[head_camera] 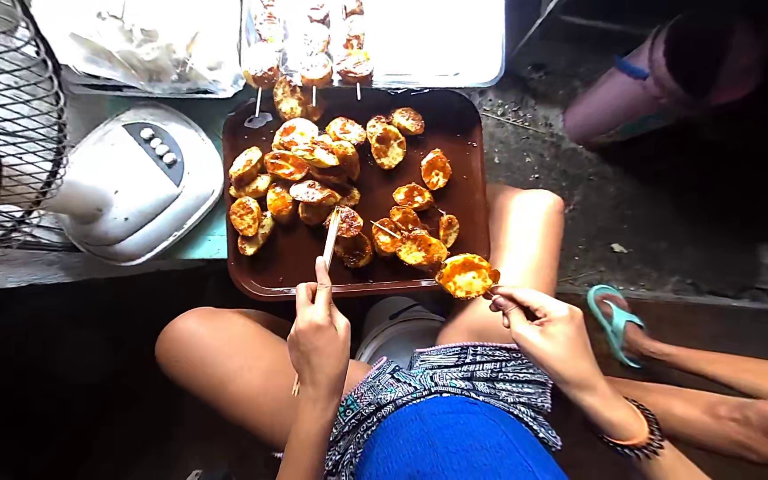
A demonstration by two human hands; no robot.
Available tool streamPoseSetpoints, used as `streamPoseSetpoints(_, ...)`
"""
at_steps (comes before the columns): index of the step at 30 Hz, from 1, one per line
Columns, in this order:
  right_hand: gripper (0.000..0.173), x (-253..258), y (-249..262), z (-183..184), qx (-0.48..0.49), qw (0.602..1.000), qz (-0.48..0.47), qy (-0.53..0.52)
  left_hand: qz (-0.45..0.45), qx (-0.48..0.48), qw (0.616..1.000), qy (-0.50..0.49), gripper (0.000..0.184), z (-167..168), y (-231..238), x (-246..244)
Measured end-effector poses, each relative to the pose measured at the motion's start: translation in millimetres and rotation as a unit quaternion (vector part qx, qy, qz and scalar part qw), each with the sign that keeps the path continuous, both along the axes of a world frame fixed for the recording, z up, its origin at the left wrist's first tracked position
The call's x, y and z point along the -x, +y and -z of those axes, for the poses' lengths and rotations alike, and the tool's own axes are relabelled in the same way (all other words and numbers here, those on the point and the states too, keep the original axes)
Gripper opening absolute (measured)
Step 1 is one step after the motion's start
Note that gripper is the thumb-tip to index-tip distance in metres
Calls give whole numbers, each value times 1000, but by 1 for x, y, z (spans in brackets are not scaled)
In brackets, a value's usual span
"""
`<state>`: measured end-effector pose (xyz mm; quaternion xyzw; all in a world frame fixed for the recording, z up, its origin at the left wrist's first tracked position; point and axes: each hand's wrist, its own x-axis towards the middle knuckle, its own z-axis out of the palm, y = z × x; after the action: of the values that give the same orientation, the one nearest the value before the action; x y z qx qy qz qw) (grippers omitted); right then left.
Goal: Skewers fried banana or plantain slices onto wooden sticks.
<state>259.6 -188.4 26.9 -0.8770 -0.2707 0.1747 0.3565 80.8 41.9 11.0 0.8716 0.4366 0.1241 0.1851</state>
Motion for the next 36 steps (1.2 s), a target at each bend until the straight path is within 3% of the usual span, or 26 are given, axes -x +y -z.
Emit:
streamPoseSetpoints(6, 25, 4, 11, -3, 19, 999, -32, 0, 30, -38, 996, 69, 50, 11, 6, -6)
streamPoseSetpoints(24, 21, 4, 30, -9, 22, 995, -24, 95, 30, 67, 994, 79, 53, 3, 15, -4)
streamPoseSetpoints(36, 24, 4, 63, -43, 97, 991, -87, 20, 41, 16, 995, 88, 57, 11, 5, -6)
